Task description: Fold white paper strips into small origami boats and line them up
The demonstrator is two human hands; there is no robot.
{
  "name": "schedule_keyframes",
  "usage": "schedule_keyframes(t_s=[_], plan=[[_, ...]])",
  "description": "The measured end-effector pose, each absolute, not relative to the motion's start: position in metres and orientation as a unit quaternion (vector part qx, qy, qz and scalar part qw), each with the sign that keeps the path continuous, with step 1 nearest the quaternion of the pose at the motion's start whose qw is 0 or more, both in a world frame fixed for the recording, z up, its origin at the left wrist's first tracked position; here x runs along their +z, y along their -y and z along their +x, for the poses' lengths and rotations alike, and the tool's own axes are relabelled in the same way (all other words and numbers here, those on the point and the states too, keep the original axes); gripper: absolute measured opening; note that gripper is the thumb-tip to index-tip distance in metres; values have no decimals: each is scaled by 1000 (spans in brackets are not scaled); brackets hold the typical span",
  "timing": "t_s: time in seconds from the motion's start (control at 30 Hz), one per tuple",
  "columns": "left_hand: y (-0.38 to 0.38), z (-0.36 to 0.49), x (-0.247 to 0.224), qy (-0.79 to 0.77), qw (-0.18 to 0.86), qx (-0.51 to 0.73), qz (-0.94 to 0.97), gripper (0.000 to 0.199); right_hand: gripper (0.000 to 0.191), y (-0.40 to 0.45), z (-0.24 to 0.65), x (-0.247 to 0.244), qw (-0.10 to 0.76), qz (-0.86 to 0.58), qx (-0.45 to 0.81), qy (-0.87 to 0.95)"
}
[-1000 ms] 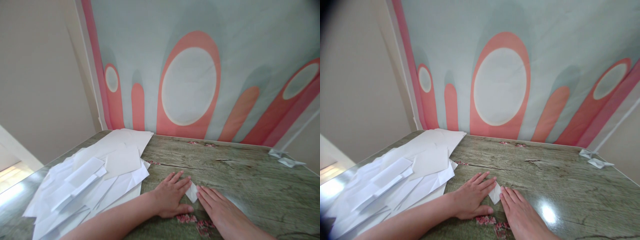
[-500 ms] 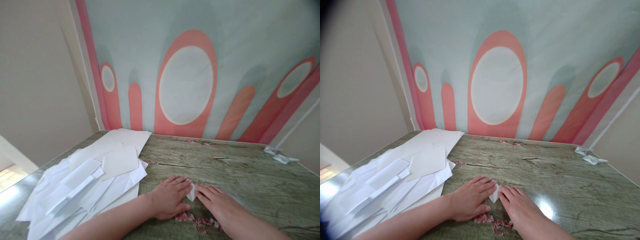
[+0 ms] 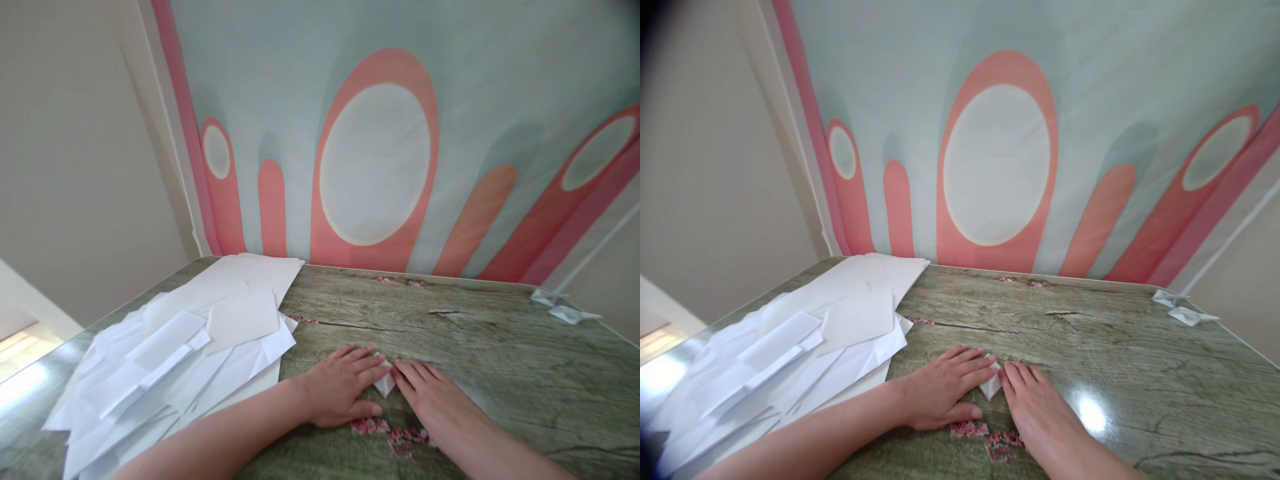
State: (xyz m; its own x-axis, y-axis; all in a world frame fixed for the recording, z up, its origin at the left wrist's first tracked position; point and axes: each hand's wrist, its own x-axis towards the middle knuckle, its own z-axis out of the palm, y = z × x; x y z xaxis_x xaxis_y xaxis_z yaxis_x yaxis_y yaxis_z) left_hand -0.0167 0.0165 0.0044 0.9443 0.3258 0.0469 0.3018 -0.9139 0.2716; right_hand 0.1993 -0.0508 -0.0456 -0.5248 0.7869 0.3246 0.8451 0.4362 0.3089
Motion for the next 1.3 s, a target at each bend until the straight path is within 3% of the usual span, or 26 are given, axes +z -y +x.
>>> schedule_keyframes(t_s=[0.23,0.53,0.87,1.1,1.3], plan=[[-17,-17,9,-147,123,27,981,61,43,50,198,-41,75,-488,-201,846],[-17,-19,7,-151,160,14,975,74,17,39,195,-35,144,-454,-147,867],[-17,-20,8,-155,162,7,975,76,21,40,194,-34,168,-417,-138,883],[-15,-17,3,-207,84,53,973,65,18,40,196,-26,162,-439,-67,881],[-22,-13,1,-231,43,105,966,25,19,38,198,-21,166,-457,-20,874]])
